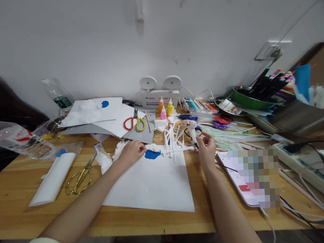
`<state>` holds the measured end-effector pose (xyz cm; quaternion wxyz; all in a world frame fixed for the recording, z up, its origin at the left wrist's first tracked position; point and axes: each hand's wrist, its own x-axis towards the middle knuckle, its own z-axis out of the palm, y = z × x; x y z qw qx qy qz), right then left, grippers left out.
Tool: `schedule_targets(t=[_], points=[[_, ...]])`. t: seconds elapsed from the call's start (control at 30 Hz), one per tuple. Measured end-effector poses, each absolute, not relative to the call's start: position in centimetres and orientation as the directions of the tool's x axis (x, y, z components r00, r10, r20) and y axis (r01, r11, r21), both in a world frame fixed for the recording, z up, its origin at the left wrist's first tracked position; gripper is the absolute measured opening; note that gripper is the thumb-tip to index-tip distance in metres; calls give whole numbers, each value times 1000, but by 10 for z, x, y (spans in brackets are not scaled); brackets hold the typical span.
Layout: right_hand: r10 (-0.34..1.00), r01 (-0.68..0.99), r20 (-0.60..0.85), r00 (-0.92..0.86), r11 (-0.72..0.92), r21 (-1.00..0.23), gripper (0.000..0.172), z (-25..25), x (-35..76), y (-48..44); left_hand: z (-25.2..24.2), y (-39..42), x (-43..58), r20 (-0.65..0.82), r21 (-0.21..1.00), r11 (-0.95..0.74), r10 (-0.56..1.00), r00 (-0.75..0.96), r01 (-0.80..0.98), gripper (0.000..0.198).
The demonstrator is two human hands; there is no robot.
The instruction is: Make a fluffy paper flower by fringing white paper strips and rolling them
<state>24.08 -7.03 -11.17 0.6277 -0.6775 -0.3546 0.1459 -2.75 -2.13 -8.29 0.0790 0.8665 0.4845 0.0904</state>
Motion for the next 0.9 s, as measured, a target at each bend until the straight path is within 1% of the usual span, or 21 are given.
schedule_targets(t=[0.23,0.5,0.63,0.9], points=[[668,295,249,701,46,-954,40,-110,240,-71,-83,-21,-27,112,145,-557,830,546,818,13],[674,292,250,695,53,-955,40,-110,241,-71,-83,-22,-22,93,86,-608,794,601,789,16],[676,272,233,699,50,-961,40,-109,241,-71,-81,-22,-27,102,104,-604,797,596,790,15],[682,245,208,701,43,-968,37,-107,240,-71,-81,-21,-35,131,199,-554,833,538,809,17]])
